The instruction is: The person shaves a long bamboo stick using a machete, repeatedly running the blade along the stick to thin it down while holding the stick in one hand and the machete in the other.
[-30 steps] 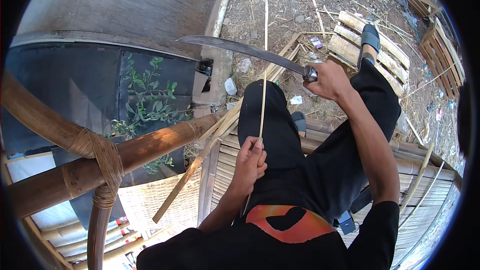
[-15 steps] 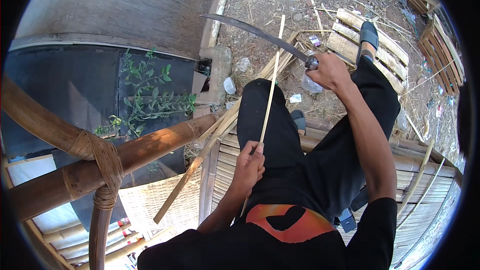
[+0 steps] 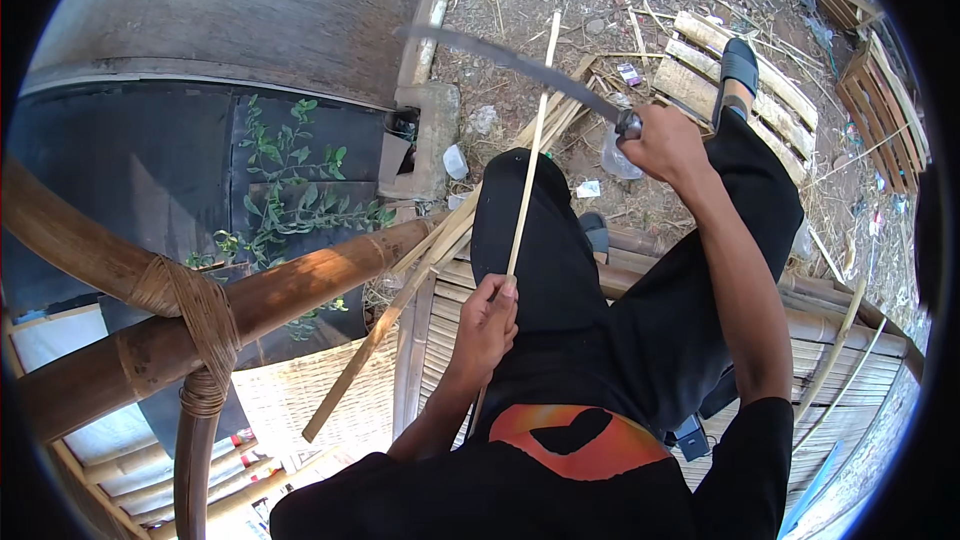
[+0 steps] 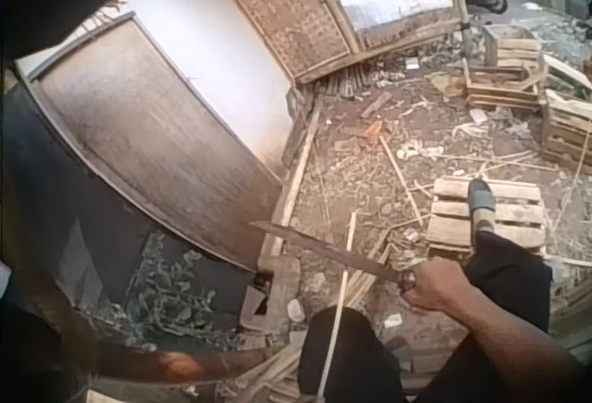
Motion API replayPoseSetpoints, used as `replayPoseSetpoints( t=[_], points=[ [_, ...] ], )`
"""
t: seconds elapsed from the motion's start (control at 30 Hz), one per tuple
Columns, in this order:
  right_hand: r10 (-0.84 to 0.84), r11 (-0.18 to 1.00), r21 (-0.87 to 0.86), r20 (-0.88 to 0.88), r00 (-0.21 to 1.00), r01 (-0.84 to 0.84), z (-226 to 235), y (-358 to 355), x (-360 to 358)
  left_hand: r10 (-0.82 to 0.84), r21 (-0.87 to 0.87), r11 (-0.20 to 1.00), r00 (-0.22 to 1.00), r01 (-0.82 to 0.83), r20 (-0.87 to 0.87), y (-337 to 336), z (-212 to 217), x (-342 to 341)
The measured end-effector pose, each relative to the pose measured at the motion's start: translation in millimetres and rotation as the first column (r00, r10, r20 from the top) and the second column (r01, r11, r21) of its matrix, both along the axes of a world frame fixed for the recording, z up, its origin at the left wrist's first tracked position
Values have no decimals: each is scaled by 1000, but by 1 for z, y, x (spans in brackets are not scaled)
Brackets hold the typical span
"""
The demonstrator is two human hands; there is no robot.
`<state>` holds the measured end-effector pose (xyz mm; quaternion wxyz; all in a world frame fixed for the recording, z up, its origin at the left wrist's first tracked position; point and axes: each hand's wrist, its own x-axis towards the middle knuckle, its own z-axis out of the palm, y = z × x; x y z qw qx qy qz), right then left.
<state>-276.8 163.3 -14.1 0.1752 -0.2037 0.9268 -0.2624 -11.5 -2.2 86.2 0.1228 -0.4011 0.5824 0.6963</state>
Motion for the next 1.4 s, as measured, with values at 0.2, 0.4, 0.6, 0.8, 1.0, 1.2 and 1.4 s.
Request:
replayPoseSetpoints(
  t=[0.2,0.4,0.6,0.8,1.0,1.2,1.4],
  points=[
    [-151,984,-87,51,987,155,-5,-1,8,-54,-55,997,998,51,-45,1,-19,-5],
    [314,901,-264,-153,937,-345,13,-4,53,4,0,1000,990,-4,-144,-10,-14,-22],
    [506,860,-3,-120,854,-510,20,-15,49,93,-34,995,993,-95,-71,2,-12,-9],
    [58,998,-19,7,998,-58,1,-6,-7,54,-150,987,998,-59,-40,6,-8,4],
    [311,938,-168,20,950,-304,17,-3,36,81,-113,989,992,-91,-95,-2,-19,-8],
    [610,780,-125,-66,790,-613,8,-14,53,163,-30,986,987,-163,-6,-4,-26,2],
    [167,970,-171,-54,985,-173,-13,-3,2,171,-31,985,985,-172,-8,8,-15,-3]
  ],
)
